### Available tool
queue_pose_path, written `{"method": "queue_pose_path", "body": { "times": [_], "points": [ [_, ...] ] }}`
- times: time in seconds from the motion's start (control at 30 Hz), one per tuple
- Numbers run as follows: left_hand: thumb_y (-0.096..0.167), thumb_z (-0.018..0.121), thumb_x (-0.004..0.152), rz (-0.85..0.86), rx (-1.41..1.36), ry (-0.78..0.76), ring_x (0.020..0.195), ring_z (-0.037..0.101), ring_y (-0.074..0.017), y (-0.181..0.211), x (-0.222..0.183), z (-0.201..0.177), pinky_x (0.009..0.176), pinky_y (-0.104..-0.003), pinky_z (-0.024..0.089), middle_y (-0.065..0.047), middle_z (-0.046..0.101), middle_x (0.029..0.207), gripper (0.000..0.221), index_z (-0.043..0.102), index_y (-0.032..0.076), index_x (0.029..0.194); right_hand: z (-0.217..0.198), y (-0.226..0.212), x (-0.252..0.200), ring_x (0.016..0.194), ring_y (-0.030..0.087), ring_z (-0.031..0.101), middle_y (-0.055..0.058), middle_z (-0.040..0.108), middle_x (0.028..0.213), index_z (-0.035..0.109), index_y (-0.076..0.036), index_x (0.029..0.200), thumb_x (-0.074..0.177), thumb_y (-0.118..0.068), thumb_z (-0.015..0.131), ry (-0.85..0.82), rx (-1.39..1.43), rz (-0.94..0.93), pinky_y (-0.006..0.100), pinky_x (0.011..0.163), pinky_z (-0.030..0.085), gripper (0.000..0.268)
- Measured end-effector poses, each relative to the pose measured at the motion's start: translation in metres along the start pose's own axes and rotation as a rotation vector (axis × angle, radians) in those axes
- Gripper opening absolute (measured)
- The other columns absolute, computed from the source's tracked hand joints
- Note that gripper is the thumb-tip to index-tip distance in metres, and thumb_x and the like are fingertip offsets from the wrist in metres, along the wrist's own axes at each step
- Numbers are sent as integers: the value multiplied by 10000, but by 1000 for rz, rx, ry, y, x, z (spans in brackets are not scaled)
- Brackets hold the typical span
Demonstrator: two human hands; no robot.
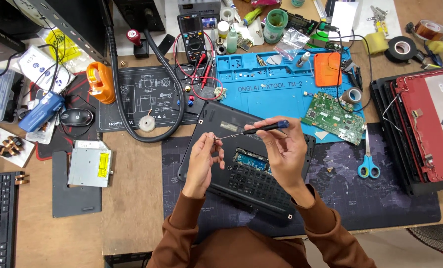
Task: Disassembling a laptop to remove the optical drive and other internal components
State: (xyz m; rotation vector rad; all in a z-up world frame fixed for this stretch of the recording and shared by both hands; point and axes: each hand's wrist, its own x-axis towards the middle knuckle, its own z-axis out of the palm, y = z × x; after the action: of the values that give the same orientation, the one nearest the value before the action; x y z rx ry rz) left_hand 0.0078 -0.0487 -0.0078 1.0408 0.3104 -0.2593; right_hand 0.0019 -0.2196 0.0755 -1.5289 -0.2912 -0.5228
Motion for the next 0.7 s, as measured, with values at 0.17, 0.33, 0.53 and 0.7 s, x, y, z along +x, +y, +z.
{"method": "queue_pose_path", "body": {
  "times": [0.17, 0.33, 0.53, 0.7],
  "points": [
    [226, 450, 1103, 6, 16, 4, 621, 588, -184, 3, 5, 4, 368, -285, 522, -82, 546, 835, 274, 540, 74, 893, -2, 2, 5, 980, 413, 759, 189, 709, 1007, 526, 14, 1120, 984, 88, 592, 19, 2, -10, 527, 886, 646, 168],
    [228, 455, 1102, 17, 30, 20, 617, 586, -173, 7, 6, 11, 374, -277, 519, -74, 546, 824, 280, 539, 77, 882, -3, 4, 9, 979, 416, 758, 194, 708, 997, 523, 20, 1112, 982, 90, 591, 25, 19, -6, 529, 886, 645, 163],
    [228, 450, 1103, 22, 47, 42, 613, 585, -161, 6, 13, 13, 371, -270, 520, -64, 542, 814, 274, 531, 84, 884, -4, 8, 17, 969, 406, 761, 192, 709, 998, 518, 12, 1115, 986, 85, 594, 45, 4, -2, 527, 891, 642, 166],
    [227, 452, 1103, 81, 88, 76, 600, 577, -152, 0, 19, 11, 369, -259, 521, -68, 544, 805, 274, 544, 81, 890, -4, 15, 20, 955, 372, 762, 181, 708, 999, 517, -9, 1142, 1007, 33, 605, 75, -34, 37, 507, 887, 647, 166]
  ]
}}
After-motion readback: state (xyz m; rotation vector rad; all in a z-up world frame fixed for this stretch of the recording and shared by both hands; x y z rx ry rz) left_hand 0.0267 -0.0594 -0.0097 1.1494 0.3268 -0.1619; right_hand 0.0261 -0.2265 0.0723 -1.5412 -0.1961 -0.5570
